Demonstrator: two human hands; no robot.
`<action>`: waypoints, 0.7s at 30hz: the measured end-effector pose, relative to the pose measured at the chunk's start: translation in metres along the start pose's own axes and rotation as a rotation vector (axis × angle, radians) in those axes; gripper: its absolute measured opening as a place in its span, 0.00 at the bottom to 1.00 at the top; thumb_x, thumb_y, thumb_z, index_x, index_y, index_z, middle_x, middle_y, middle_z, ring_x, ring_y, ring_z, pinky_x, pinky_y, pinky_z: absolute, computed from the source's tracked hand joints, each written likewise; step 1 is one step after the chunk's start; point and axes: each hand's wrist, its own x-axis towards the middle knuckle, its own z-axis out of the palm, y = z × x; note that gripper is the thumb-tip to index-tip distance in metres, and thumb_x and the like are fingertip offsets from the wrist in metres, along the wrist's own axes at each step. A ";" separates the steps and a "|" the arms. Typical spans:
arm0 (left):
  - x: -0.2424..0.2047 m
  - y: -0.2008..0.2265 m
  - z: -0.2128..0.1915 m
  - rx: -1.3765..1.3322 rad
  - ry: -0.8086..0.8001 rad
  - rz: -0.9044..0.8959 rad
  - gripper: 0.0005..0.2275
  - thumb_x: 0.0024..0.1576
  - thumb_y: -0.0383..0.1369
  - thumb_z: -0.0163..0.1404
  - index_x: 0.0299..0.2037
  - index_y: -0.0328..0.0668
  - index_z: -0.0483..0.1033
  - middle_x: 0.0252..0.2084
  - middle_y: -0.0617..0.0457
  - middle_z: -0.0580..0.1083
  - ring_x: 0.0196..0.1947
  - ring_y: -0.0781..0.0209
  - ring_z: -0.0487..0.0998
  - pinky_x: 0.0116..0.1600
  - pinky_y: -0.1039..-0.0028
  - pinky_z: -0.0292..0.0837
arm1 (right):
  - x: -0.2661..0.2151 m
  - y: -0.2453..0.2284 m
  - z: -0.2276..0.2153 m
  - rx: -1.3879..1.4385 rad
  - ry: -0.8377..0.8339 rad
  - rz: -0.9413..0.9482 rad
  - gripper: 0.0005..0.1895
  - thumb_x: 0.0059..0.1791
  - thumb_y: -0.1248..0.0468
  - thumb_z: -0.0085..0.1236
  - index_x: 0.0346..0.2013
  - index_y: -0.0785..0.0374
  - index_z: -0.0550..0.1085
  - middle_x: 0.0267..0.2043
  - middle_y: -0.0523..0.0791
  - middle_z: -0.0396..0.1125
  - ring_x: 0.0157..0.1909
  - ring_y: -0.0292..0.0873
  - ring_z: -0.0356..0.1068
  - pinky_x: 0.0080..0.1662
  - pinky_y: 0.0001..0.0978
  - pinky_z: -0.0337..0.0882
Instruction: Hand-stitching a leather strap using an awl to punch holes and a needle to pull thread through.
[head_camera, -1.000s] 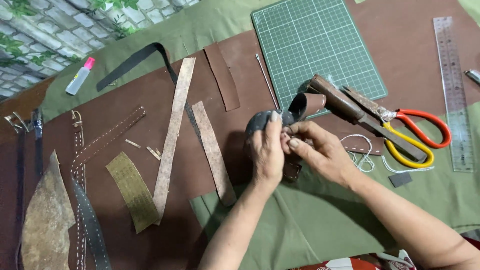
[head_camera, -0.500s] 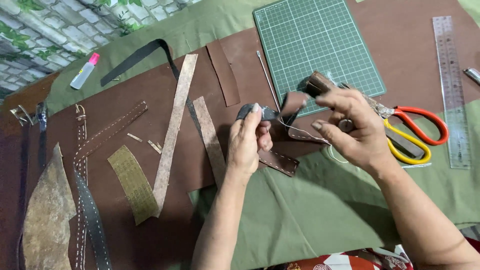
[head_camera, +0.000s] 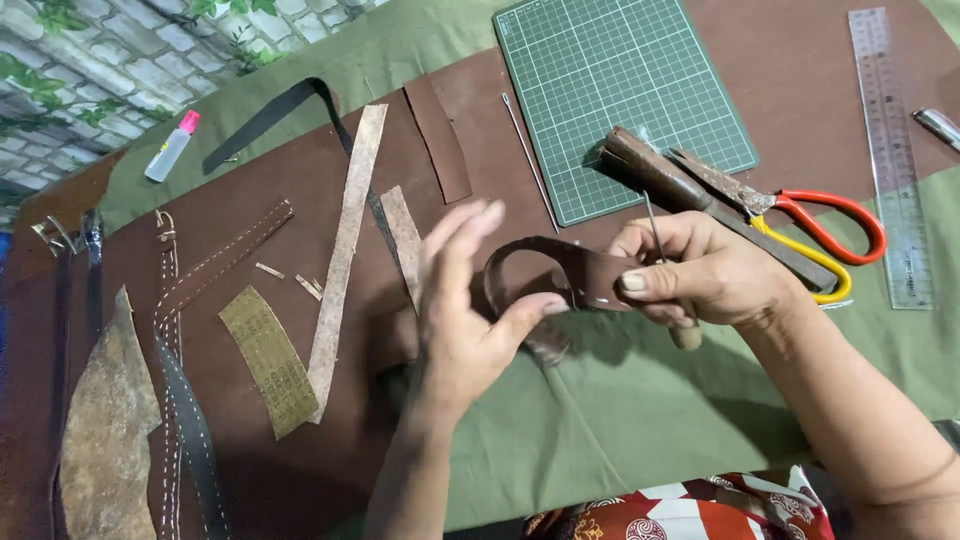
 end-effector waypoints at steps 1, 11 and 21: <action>0.006 0.001 -0.001 -0.043 -0.158 0.008 0.35 0.52 0.45 0.63 0.69 0.43 0.63 0.70 0.45 0.62 0.73 0.50 0.64 0.76 0.61 0.67 | -0.002 0.000 -0.002 0.046 -0.085 0.043 0.06 0.48 0.72 0.60 0.38 0.75 0.74 0.29 0.54 0.73 0.15 0.34 0.61 0.13 0.23 0.56; 0.002 -0.022 -0.006 -0.422 -0.416 -0.326 0.13 0.62 0.43 0.52 0.37 0.41 0.80 0.27 0.63 0.69 0.26 0.74 0.63 0.31 0.81 0.60 | -0.027 -0.012 -0.026 0.079 -0.151 0.082 0.09 0.48 0.71 0.61 0.38 0.77 0.74 0.21 0.50 0.65 0.15 0.36 0.60 0.11 0.26 0.59; -0.003 -0.001 -0.043 -0.157 -0.336 -0.073 0.07 0.62 0.35 0.54 0.37 0.42 0.81 0.31 0.57 0.76 0.29 0.70 0.73 0.37 0.80 0.68 | -0.064 -0.040 -0.071 -0.968 -0.238 0.129 0.12 0.44 0.55 0.72 0.36 0.57 0.83 0.22 0.37 0.62 0.22 0.33 0.60 0.24 0.28 0.64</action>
